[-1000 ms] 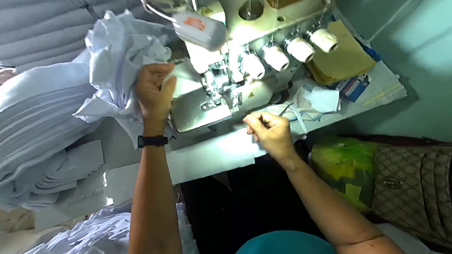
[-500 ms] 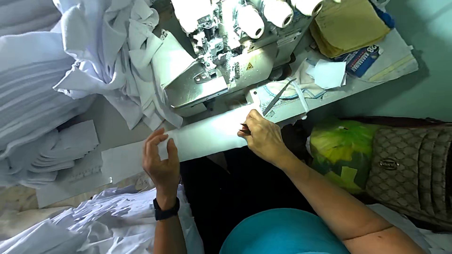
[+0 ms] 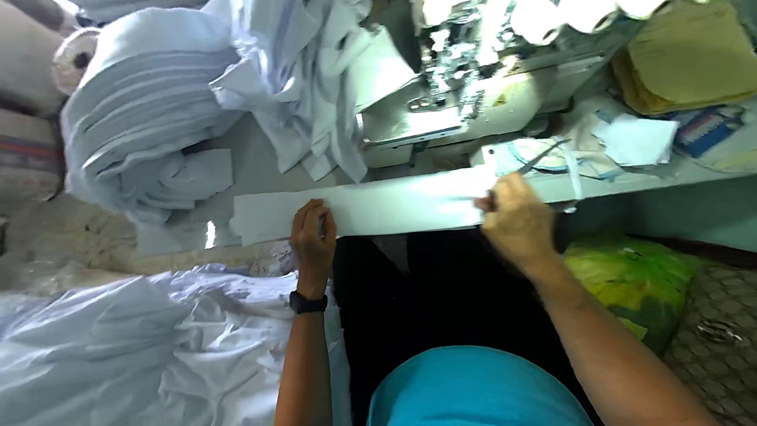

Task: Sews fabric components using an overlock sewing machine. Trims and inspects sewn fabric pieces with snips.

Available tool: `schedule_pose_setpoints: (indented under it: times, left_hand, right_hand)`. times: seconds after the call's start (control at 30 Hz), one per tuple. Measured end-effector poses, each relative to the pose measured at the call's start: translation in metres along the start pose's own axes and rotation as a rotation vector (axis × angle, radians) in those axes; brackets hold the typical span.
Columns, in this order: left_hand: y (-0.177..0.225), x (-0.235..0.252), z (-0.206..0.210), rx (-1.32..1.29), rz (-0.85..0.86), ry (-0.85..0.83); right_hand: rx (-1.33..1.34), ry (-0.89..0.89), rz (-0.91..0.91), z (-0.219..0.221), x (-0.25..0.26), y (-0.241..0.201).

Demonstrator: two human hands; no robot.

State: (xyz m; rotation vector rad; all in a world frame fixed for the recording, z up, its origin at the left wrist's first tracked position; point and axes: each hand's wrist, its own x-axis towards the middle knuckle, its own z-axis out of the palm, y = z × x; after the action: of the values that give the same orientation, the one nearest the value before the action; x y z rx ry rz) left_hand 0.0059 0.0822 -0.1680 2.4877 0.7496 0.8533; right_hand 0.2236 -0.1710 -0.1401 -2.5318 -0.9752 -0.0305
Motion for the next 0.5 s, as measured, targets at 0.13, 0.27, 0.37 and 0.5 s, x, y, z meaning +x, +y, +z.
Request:
schedule_pose_setpoints:
  times: [0.13, 0.27, 0.37, 0.5]
  left_hand:
    - [-0.016, -0.002, -0.031, 0.043, 0.103, -0.032]
    - [-0.046, 0.013, -0.073, 0.078, -0.012, -0.105]
    - [-0.078, 0.023, -0.086, 0.042, -0.03, -0.157]
    - [-0.094, 0.038, -0.096, 0.016, -0.096, -0.206]
  right_hand:
    - [0.137, 0.033, 0.171, -0.017, 0.017, -0.016]
    - [0.823, 0.043, -0.115, -0.022, 0.028, -0.069]
    - [1.183, 0.082, -0.274, -0.069, 0.049, -0.087]
    - [1.378, 0.298, -0.084, -0.109, 0.073, -0.071]
